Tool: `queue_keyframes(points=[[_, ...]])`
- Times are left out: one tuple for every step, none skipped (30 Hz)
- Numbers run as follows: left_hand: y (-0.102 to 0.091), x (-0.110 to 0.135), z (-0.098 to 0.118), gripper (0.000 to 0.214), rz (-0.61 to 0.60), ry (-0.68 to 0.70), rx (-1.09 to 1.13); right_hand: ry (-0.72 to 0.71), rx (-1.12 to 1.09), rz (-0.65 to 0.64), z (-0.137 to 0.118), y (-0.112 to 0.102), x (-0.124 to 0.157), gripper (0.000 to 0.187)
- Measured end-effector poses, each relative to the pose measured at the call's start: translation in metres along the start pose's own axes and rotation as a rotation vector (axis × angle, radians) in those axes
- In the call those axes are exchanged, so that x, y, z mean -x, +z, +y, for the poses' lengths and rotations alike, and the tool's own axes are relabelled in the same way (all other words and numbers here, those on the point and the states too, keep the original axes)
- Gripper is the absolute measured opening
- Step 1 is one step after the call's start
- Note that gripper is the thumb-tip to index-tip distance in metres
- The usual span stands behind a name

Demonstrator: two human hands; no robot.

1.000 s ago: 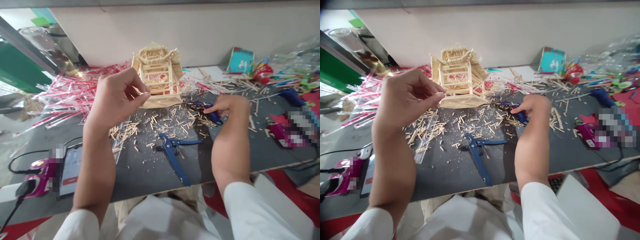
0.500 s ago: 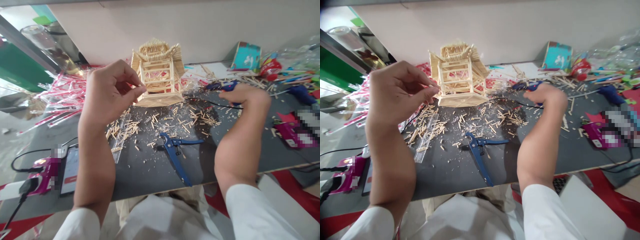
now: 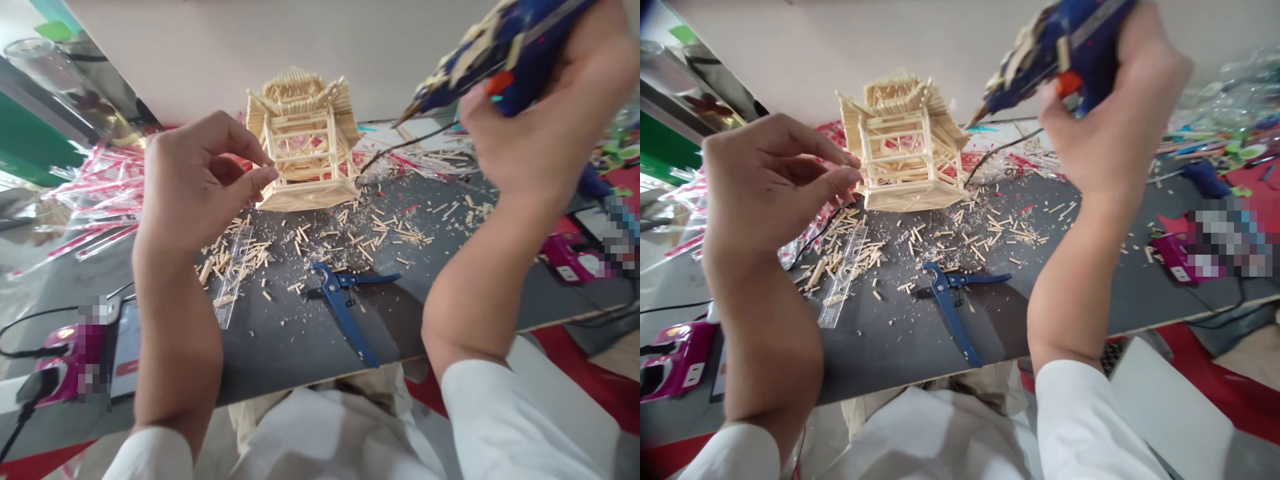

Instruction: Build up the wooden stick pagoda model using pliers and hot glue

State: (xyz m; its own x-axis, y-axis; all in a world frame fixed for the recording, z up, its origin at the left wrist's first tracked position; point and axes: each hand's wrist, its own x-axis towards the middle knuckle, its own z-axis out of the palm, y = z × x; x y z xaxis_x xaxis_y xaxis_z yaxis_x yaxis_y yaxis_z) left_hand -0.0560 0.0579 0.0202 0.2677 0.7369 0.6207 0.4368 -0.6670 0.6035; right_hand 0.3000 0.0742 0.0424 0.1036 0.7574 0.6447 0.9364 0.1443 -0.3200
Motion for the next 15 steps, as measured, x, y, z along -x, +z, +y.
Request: queue_keyframes(points=[[0.000, 0.000, 0.001, 0.023, 0.005, -0.030, -0.022, -0.117, 0.034, 0.057, -0.005, 0.001, 0.001, 0.051], [0.000, -0.001, 0.004, 0.021, 0.011, -0.064, -0.046, -0.205, 0.074, 0.085, -0.010, 0.003, 0.002, 0.046], [0.000, -0.001, 0.006, 0.020, 0.006, -0.100, -0.066, -0.277, 0.112, 0.086, -0.014, 0.004, 0.003, 0.043], [0.000, -0.002, 0.009, 0.019, -0.006, -0.117, -0.067, -0.303, 0.137, 0.055, -0.018, 0.005, 0.003, 0.042], [0.000, -0.002, 0.011, 0.018, -0.023, -0.136, -0.068, -0.313, 0.153, 0.025, -0.022, 0.005, 0.004, 0.042], [-0.001, -0.003, 0.014, 0.018, -0.034, -0.155, -0.069, -0.323, 0.164, -0.012, -0.025, 0.004, 0.004, 0.043], [-0.001, -0.003, 0.016, 0.018, -0.042, -0.173, -0.074, -0.325, 0.173, -0.039, -0.028, 0.004, 0.004, 0.045], [-0.001, -0.004, 0.017, 0.018, -0.044, -0.186, -0.082, -0.319, 0.185, -0.062, -0.030, 0.003, 0.004, 0.046], [-0.002, -0.004, 0.018, 0.018, -0.042, -0.193, -0.092, -0.310, 0.197, -0.078, -0.032, 0.002, 0.004, 0.047], [-0.002, -0.005, 0.019, 0.018, -0.036, -0.195, -0.098, -0.304, 0.207, -0.100, -0.033, 0.002, 0.004, 0.047], [-0.002, -0.005, 0.019, 0.018, -0.031, -0.195, -0.101, -0.303, 0.209, -0.115, -0.034, 0.002, 0.004, 0.048], [-0.002, -0.005, 0.018, 0.018, -0.029, -0.193, -0.102, -0.306, 0.209, -0.125, -0.035, 0.002, 0.003, 0.049], [-0.001, -0.005, 0.018, 0.017, -0.028, -0.191, -0.104, -0.313, 0.207, -0.129, -0.035, 0.002, 0.003, 0.049], [-0.001, -0.005, 0.018, 0.016, -0.025, -0.186, -0.104, -0.321, 0.206, -0.139, -0.036, 0.003, 0.003, 0.049], [-0.001, -0.005, 0.017, 0.015, -0.029, -0.181, -0.104, -0.327, 0.210, -0.150, -0.036, 0.004, 0.002, 0.049]])
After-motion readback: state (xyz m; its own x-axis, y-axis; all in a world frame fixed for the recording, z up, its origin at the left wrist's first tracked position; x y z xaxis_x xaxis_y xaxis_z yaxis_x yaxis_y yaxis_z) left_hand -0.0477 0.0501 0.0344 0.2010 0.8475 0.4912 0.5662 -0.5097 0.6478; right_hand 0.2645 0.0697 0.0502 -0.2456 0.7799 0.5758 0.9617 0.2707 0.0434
